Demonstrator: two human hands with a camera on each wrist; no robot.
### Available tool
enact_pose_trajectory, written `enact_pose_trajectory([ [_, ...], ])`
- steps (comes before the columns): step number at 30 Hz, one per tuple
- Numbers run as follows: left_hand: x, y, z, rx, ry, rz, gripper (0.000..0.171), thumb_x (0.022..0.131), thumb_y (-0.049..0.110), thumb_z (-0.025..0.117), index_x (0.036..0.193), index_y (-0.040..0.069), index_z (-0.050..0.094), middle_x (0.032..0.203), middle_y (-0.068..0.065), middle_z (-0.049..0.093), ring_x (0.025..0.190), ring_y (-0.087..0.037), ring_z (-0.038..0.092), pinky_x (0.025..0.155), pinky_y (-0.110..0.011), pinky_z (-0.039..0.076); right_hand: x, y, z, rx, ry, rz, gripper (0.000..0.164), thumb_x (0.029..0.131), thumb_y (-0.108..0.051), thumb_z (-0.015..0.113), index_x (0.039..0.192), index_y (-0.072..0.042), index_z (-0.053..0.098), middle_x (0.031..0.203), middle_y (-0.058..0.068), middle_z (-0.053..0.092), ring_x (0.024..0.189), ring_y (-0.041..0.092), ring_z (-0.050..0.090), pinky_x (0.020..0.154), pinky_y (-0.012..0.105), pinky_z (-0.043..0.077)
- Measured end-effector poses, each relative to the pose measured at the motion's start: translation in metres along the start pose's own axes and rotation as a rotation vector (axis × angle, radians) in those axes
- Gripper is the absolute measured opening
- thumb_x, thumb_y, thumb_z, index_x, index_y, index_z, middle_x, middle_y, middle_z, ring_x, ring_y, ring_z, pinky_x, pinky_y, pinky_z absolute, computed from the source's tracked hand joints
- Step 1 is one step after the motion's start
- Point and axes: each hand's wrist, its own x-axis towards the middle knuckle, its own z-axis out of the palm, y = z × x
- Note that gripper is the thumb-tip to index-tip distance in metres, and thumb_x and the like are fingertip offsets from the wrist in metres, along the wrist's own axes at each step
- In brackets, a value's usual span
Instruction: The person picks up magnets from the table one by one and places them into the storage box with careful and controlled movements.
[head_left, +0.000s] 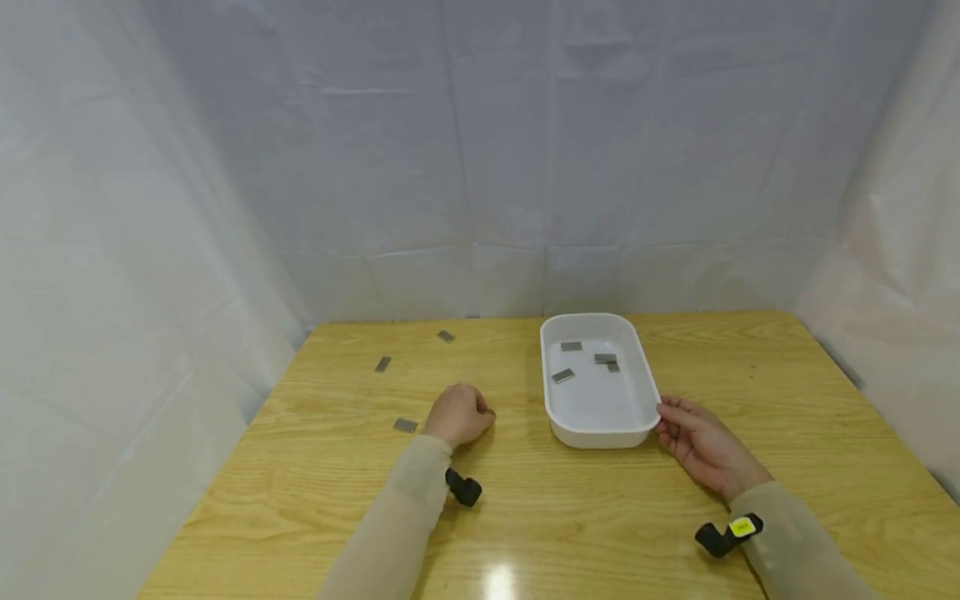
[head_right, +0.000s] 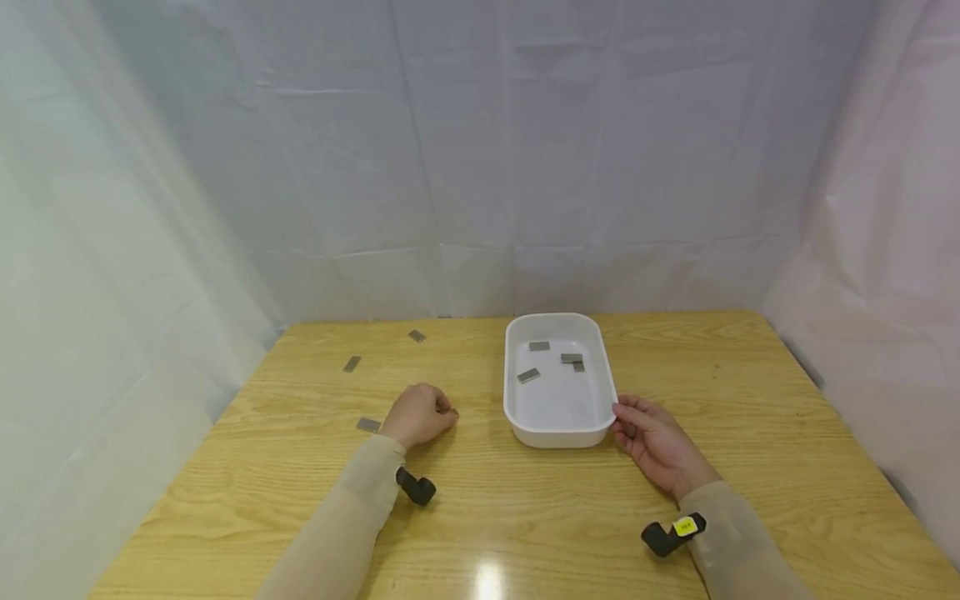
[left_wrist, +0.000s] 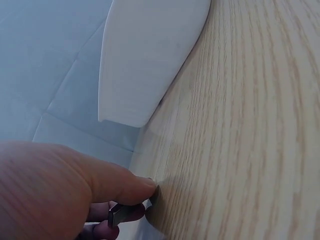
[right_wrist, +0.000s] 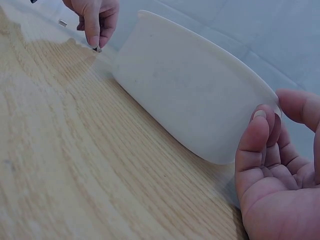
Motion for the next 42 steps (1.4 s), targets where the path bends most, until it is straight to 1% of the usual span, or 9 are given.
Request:
enact_pose_trajectory([
  [5,-0.0008,-0.0004,0.0006,0.0,0.003,-0.003,0.016,0.087,0.023,0.07,0.095,0.009,0.072,0.097,-0.005,0.066,0.083,-0.019,0.06,0.074,-0.038,0.051,-0.0001,0.0004,0.0004,-0.002,0.0,0.003,0.013,0.1,-0.013,0.054,0.111,-0.008,0.052,0.096,0.001,0.057,0.083,0.01,0.056,0.074,0.022,0.049],
  [13,-0.0015,0.0004,0.0005,-0.006,0.037,0.0,0.02,0.086,0.028,0.072,0.09,0.009,0.07,0.094,-0.004,0.065,0.078,-0.017,0.058,0.073,-0.036,0.05,-0.0006,0.0001,-0.0003,-0.011,-0.004,0.01,0.014,0.1,-0.014,0.052,0.113,-0.008,0.051,0.096,0.001,0.057,0.083,0.01,0.056,0.073,0.021,0.049],
  [20,0.0001,0.0022,-0.0005,-0.008,0.067,0.038,0.02,0.087,0.029,0.07,0.091,0.01,0.07,0.095,-0.004,0.067,0.08,-0.017,0.06,0.074,-0.036,0.051,-0.0003,-0.0015,-0.0008,-0.007,0.009,0.015,0.015,0.1,-0.015,0.053,0.113,-0.008,0.05,0.096,0.001,0.056,0.083,0.01,0.056,0.073,0.022,0.049],
  [25,0.0012,0.0042,-0.0015,-0.017,0.094,0.057,0.018,0.089,0.029,0.069,0.088,0.011,0.069,0.092,-0.003,0.066,0.075,-0.015,0.058,0.071,-0.035,0.05,0.0003,-0.0017,-0.0006,-0.009,0.008,0.016,0.014,0.1,-0.015,0.052,0.113,-0.009,0.05,0.096,0.001,0.056,0.083,0.01,0.056,0.073,0.022,0.049],
  [34,0.0004,0.0058,-0.0048,-0.055,0.108,0.065,0.016,0.089,0.029,0.07,0.084,0.013,0.067,0.087,-0.001,0.062,0.068,-0.014,0.053,0.064,-0.033,0.047,0.0006,-0.0009,-0.0004,-0.022,0.009,0.013,0.016,0.1,-0.015,0.053,0.114,-0.008,0.049,0.096,0.001,0.056,0.083,0.009,0.056,0.072,0.021,0.049],
  [39,-0.0002,0.0067,-0.0058,-0.082,0.121,0.07,0.016,0.088,0.028,0.07,0.082,0.014,0.067,0.085,0.0,0.062,0.063,-0.013,0.053,0.06,-0.031,0.046,0.0006,-0.0005,-0.001,-0.019,0.003,0.014,0.016,0.101,-0.015,0.052,0.115,-0.008,0.048,0.098,0.001,0.056,0.084,0.009,0.055,0.073,0.021,0.049],
  [42,0.0001,0.0076,-0.0066,-0.095,0.125,0.073,0.016,0.088,0.028,0.07,0.082,0.014,0.068,0.083,0.001,0.063,0.061,-0.013,0.053,0.058,-0.031,0.045,0.0007,-0.0003,-0.0008,-0.023,0.015,0.017,0.019,0.1,-0.016,0.053,0.116,-0.008,0.048,0.099,0.001,0.056,0.084,0.009,0.055,0.074,0.021,0.049],
])
